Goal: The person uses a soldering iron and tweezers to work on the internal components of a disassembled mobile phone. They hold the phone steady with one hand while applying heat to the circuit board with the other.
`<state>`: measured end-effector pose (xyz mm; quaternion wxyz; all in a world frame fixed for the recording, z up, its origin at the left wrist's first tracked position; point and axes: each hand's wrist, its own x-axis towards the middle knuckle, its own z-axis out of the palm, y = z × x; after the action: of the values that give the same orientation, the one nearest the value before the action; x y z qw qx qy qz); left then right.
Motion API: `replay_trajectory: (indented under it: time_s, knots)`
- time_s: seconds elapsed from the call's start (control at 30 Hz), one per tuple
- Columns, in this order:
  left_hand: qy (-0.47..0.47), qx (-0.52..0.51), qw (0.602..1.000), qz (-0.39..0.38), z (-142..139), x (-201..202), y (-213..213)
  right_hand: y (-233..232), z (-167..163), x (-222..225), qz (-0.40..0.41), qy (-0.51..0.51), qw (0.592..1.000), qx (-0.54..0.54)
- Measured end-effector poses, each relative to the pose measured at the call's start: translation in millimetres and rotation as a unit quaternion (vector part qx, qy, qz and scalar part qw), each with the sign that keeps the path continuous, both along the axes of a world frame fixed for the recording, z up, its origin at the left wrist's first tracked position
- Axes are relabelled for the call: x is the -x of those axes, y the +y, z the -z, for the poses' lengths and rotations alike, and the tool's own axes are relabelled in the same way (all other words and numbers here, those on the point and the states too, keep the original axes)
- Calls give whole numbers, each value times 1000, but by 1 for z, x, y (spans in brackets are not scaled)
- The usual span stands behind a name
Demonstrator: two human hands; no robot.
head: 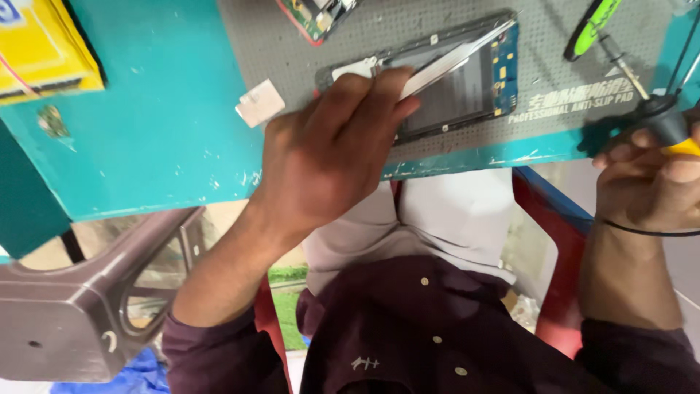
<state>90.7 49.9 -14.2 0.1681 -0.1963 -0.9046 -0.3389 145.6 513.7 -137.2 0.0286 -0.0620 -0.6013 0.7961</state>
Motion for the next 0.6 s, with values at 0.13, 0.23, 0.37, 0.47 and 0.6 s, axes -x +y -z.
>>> replay_trajectory:
  time_s: [0.13,0.23,0.37,0.47,0.6]
  knots:
    - [-27,-12,1000,10,-2,-1,-2,-21,4,-21,-1,44,998,-37]
    - [-42,-20,999,13,-5,-1,-1,-24,-6,-21,-19,95,986,-137]
    - [-41,-26,998,28,-16,1,-3,50,-53,30,-332,-516,762,-207]
    - [-64,9,996,63,-24,4,-8,73,-59,3,-266,-577,770,65]
    - [-81,19,994,73,-28,8,-8,78,-63,-47,-191,-547,757,302]
